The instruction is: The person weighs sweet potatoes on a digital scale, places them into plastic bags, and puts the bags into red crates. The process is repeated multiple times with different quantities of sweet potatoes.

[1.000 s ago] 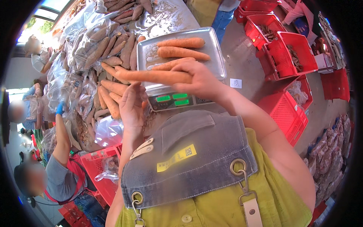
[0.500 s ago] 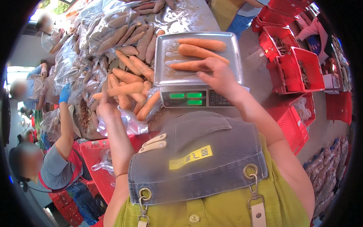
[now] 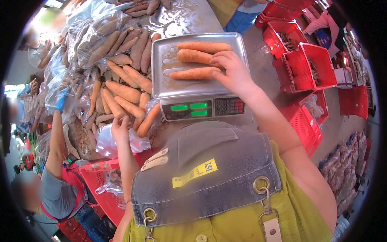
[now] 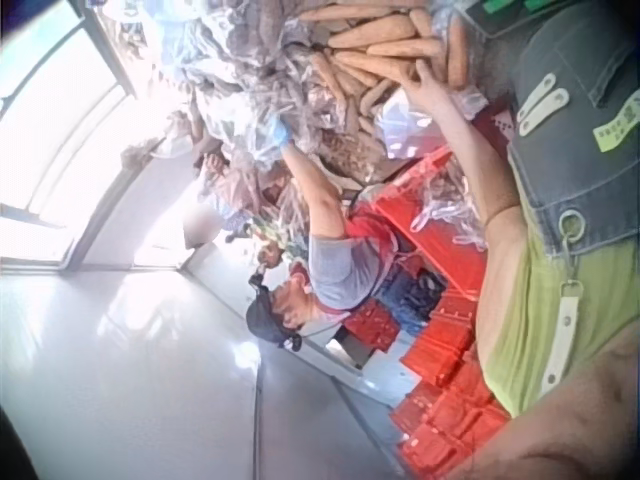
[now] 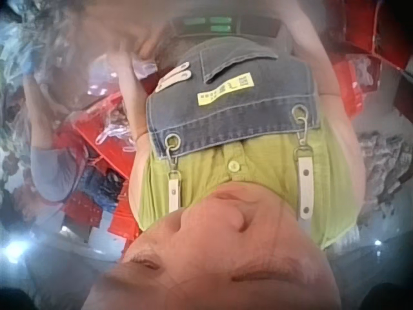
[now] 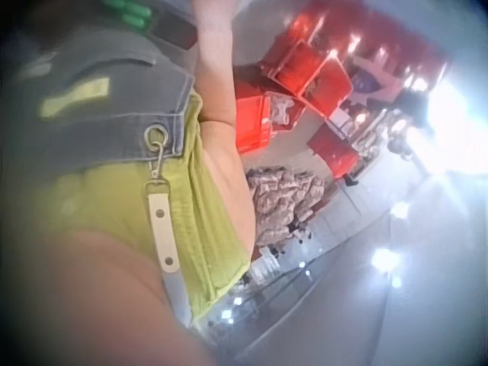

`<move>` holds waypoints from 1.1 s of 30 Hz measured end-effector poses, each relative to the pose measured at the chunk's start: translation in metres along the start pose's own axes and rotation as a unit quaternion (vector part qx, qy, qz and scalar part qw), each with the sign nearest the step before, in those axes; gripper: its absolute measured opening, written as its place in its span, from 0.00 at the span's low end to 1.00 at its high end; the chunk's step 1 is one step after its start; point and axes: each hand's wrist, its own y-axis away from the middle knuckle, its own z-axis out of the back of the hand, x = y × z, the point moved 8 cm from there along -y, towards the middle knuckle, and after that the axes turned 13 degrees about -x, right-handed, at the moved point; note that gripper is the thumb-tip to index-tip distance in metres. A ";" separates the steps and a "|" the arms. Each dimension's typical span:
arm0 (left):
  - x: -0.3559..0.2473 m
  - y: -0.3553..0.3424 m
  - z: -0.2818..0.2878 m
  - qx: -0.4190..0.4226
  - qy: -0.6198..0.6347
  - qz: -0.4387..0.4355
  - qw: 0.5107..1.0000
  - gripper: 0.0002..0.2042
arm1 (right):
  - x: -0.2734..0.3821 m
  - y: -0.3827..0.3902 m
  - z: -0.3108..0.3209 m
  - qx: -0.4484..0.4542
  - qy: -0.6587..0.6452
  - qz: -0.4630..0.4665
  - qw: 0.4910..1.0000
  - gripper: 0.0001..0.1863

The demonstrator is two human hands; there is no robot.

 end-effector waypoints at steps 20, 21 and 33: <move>-0.044 0.050 -0.048 0.134 0.434 0.119 0.883 0.27 | 0.004 0.015 -0.052 0.050 0.171 0.071 0.982 0.24; -0.056 0.054 -0.050 0.153 0.440 0.101 0.879 0.28 | 0.006 0.012 -0.050 0.051 0.150 0.083 0.984 0.23; -0.029 -0.022 -0.012 -0.125 0.331 0.053 0.934 0.22 | -0.006 0.019 0.004 0.011 0.004 -0.032 0.999 0.21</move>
